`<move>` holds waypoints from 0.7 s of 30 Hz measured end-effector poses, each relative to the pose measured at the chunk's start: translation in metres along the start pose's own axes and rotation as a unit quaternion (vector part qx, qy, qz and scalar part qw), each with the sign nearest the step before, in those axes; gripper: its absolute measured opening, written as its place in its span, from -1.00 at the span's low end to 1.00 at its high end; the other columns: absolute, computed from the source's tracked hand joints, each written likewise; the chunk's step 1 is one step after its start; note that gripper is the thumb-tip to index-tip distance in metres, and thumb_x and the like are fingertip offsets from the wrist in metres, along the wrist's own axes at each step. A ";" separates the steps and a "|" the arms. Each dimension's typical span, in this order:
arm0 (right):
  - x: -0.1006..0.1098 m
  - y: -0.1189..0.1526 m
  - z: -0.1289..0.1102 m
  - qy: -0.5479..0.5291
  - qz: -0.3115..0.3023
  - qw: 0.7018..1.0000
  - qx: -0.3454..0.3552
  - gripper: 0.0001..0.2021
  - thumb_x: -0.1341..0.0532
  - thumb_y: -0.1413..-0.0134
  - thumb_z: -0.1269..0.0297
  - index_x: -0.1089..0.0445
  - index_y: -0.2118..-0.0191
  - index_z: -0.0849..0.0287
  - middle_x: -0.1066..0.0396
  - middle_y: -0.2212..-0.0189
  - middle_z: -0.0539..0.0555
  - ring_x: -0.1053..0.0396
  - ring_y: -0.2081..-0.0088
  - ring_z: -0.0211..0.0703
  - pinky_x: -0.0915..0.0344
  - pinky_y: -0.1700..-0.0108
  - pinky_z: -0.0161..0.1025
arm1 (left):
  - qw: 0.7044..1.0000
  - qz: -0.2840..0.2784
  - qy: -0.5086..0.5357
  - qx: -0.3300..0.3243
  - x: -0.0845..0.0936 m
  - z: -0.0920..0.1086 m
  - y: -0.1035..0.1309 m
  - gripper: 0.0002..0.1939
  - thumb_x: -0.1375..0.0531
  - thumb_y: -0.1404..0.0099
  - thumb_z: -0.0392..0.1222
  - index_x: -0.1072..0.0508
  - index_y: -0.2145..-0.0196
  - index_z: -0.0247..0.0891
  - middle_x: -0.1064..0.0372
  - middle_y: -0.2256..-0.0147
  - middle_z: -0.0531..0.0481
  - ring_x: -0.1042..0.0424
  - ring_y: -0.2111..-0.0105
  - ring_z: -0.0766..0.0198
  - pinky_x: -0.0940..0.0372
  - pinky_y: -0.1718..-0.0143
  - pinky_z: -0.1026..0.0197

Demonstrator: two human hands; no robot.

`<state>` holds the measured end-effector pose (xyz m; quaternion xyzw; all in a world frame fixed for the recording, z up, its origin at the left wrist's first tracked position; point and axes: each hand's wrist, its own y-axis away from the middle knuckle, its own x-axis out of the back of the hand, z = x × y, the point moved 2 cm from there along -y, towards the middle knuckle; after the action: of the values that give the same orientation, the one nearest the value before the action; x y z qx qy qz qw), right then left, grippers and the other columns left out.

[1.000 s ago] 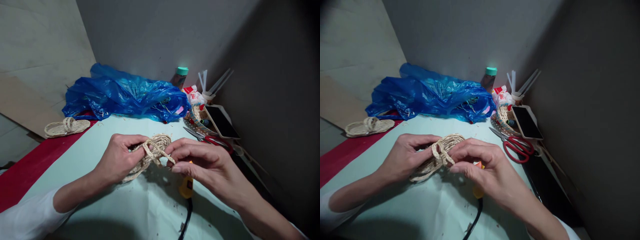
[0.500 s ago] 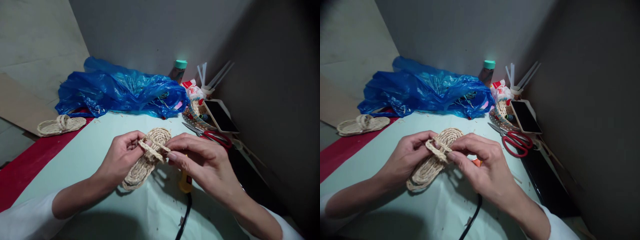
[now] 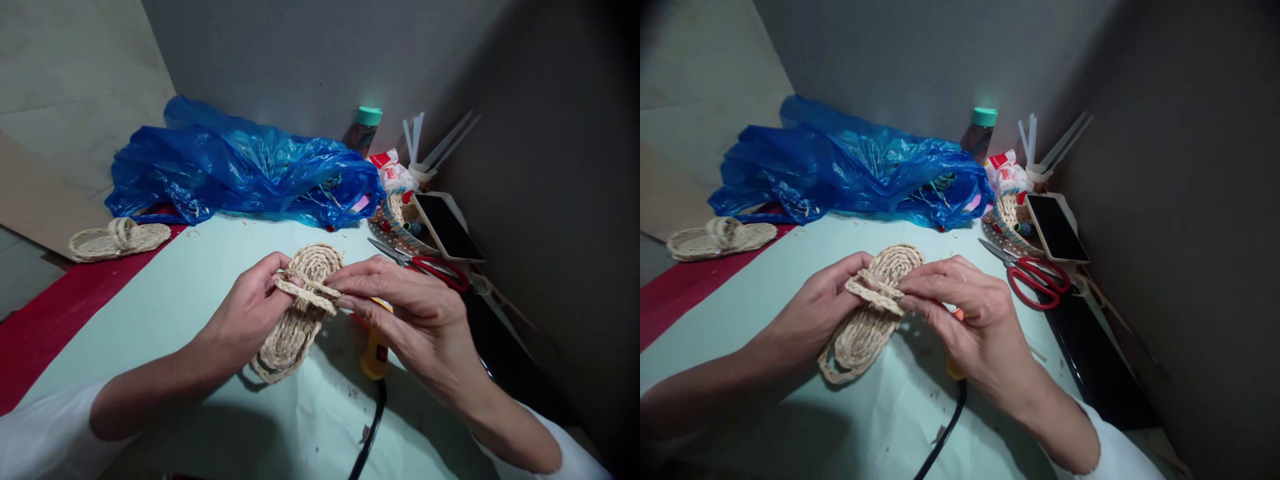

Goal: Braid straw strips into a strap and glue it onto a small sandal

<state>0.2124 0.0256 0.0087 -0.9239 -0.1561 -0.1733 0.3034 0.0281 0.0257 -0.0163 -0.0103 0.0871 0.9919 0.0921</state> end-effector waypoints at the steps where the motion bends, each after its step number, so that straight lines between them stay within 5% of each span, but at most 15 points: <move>1: 0.001 0.000 0.001 0.016 -0.001 1.000 0.001 -0.84 -0.28 -0.17 0.42 -0.58 0.18 0.08 -0.56 0.25 0.09 -0.47 0.19 -0.10 -0.39 0.12 -0.15 | 1.000 0.003 0.004 0.001 0.000 -0.001 -0.001 -0.92 -0.19 -0.27 -0.21 -0.32 0.31 -0.22 -0.36 0.45 0.11 -0.38 0.44 0.34 -0.29 0.40 0.32; 9: 0.004 -0.003 0.009 0.027 -0.012 1.000 0.001 -0.83 -0.24 -0.19 0.41 -0.58 0.19 0.09 -0.54 0.30 0.09 -0.48 0.27 -0.14 -0.41 0.24 -0.21 | 0.996 0.010 0.092 0.016 -0.002 0.001 -0.002 -0.66 -0.19 -0.24 -0.32 -0.35 0.02 -0.13 -0.51 0.27 0.05 -0.50 0.38 0.28 -0.37 0.38 0.30; 15: 0.003 -0.003 0.009 0.027 -0.018 0.999 0.009 -0.80 -0.22 -0.20 0.46 -0.58 0.17 0.09 -0.55 0.29 0.09 -0.49 0.27 -0.16 -0.41 0.25 -0.24 | 0.977 -0.040 0.205 0.039 -0.006 -0.001 0.000 -0.68 -0.16 -0.29 -0.30 -0.43 0.00 -0.14 -0.52 0.17 -0.02 -0.52 0.23 0.19 -0.41 0.26 0.25; 21: 0.002 -0.002 0.012 0.051 -0.017 0.999 -0.001 -0.81 -0.24 -0.19 0.45 -0.59 0.19 0.11 -0.55 0.31 0.08 -0.49 0.28 -0.18 -0.38 0.26 -0.27 | 0.981 -0.024 0.189 0.038 -0.006 -0.006 -0.003 -0.73 -0.20 -0.27 -0.29 -0.47 0.06 -0.16 -0.53 0.17 0.00 -0.51 0.17 0.20 -0.40 0.18 0.26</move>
<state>0.2164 0.0345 0.0014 -0.9113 -0.1560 -0.2257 0.3069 0.0344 0.0266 -0.0226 -0.1960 0.1402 0.9656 0.0977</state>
